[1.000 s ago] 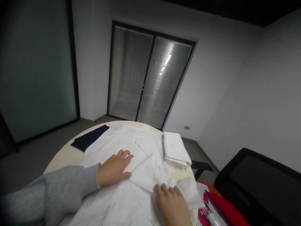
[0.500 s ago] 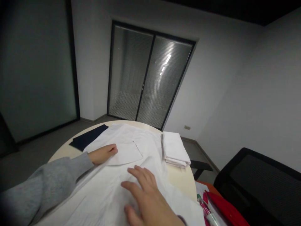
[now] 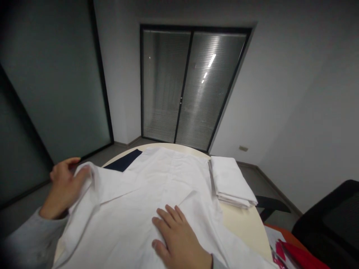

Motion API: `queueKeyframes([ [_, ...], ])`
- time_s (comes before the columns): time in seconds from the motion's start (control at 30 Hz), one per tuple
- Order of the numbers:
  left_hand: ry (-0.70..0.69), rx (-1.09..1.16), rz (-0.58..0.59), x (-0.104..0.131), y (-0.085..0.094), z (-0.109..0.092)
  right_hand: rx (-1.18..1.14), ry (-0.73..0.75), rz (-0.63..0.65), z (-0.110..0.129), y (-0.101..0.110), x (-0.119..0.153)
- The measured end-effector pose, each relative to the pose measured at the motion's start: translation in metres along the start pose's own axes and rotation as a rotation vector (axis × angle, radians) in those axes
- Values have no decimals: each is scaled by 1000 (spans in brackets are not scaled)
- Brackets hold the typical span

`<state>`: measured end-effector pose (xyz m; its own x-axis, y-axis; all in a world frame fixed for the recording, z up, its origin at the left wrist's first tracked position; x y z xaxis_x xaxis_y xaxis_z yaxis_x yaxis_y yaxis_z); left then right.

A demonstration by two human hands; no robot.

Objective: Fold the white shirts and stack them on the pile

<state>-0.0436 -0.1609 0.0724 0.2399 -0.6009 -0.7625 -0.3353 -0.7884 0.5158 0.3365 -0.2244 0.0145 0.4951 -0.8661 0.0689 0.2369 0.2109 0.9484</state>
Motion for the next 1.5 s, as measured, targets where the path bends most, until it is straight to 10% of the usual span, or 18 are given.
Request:
queueKeyframes([
  [0.07,-100,141,58,17,0,-49,23,-27,-11,1,0,-2],
  [0.2,-563,534,903,71,-26,-155,57,-95,16,-4,-1,-2],
  [0.3,-685,577,1250,100,-36,-164,55,-104,43,-10,1,0],
  [0.6,-616,-23,905,104,-49,-50,36,-69,83,-17,0,-3],
  [0.9,-364,-262,530,94,-14,-40,56,-36,-36,-21,-2,1],
  [1.17,-58,-277,288,54,2,9,97,-68,-74,-22,0,4],
  [1.37,-201,-290,242,64,24,-51,138,-37,-103,-25,-3,2],
  [1.5,-583,185,762,120,-2,-108,205,-26,-86,-20,2,5],
])
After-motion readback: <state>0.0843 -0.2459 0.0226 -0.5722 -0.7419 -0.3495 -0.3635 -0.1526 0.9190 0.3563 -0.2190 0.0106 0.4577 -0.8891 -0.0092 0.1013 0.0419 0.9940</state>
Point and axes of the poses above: each hand's wrist, its own x-axis away from the middle knuckle, its own y-axis out of the back of the hand, z = x × y, the point moved 5 cm from there along -x, towards the middle knuckle, and after that the axes turned 13 degrees about -y, right-handed, at the moved point
